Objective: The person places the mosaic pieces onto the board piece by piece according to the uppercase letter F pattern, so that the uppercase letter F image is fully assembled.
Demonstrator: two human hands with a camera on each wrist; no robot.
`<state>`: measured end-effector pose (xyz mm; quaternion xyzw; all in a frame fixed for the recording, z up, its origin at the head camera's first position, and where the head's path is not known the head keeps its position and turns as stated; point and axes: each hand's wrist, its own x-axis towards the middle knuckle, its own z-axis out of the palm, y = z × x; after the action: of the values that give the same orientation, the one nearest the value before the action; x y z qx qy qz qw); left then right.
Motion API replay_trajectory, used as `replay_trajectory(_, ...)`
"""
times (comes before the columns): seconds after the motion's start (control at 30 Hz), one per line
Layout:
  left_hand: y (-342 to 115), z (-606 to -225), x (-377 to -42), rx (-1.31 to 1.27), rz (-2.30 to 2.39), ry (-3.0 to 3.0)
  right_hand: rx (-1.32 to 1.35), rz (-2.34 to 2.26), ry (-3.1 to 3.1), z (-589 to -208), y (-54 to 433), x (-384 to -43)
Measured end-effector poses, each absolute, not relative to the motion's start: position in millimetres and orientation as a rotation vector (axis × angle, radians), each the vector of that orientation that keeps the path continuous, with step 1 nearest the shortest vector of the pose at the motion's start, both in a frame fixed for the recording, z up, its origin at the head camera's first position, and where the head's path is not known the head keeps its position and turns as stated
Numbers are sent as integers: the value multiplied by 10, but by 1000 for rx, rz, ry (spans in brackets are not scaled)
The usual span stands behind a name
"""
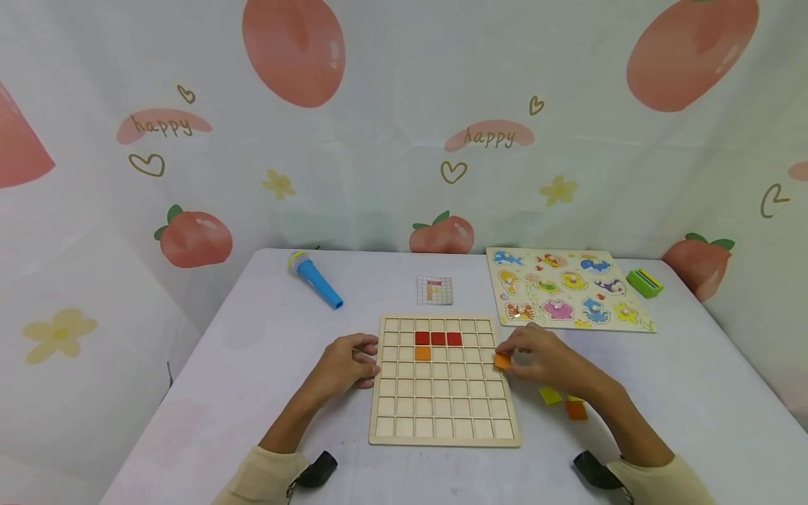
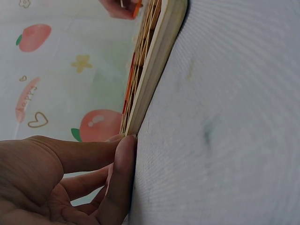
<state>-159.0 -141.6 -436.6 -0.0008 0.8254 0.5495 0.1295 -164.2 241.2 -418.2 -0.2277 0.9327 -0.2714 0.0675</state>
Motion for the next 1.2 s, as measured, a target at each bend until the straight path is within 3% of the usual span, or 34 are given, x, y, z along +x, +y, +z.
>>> replay_trajectory(1.2,-1418,-4363,-1590,3,1604,2396,-992,-778,2731,-4245,1576,-1856)
